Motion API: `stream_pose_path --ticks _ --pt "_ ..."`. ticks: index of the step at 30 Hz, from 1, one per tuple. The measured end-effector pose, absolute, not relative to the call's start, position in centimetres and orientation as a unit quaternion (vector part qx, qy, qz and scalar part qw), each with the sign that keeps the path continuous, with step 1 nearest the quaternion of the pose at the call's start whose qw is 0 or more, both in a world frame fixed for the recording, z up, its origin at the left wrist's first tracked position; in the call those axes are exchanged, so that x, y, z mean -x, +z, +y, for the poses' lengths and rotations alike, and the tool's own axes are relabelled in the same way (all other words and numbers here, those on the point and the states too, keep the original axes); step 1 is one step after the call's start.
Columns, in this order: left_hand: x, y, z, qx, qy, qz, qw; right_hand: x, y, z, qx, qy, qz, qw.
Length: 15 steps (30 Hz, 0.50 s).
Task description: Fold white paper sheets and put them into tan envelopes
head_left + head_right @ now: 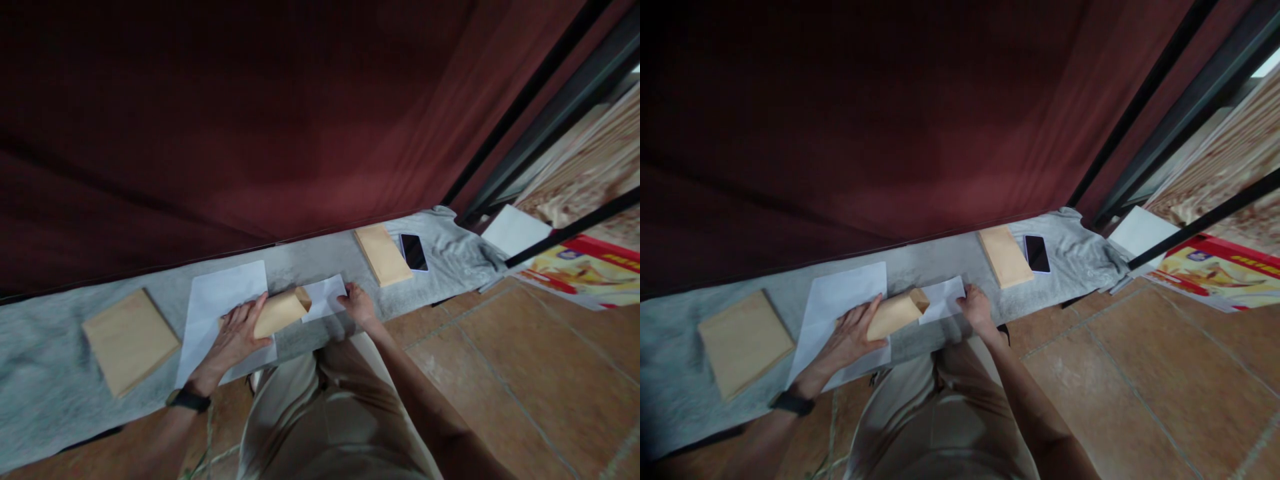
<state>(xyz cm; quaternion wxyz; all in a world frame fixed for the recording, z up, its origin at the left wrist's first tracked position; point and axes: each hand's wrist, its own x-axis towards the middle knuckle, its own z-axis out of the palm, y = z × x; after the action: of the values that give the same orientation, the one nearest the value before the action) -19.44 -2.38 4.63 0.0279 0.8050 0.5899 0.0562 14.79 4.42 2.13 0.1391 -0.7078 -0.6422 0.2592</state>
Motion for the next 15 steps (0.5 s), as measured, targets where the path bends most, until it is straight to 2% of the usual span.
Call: stream_pose_path --ticks 8,13,15 --pt "19.4 4.6 -2.3 -0.806 0.055 0.588 0.03 -17.3 0.5 4.2 0.692 0.32 -0.585 0.278" --pt "19.7 4.0 -2.1 -0.811 0.051 0.581 0.033 -18.6 -0.4 3.3 0.618 0.447 -0.456 0.459" --pt "19.7 3.9 -2.1 -0.81 0.051 0.583 0.035 -18.6 -0.4 3.0 0.589 0.483 -0.412 0.5"
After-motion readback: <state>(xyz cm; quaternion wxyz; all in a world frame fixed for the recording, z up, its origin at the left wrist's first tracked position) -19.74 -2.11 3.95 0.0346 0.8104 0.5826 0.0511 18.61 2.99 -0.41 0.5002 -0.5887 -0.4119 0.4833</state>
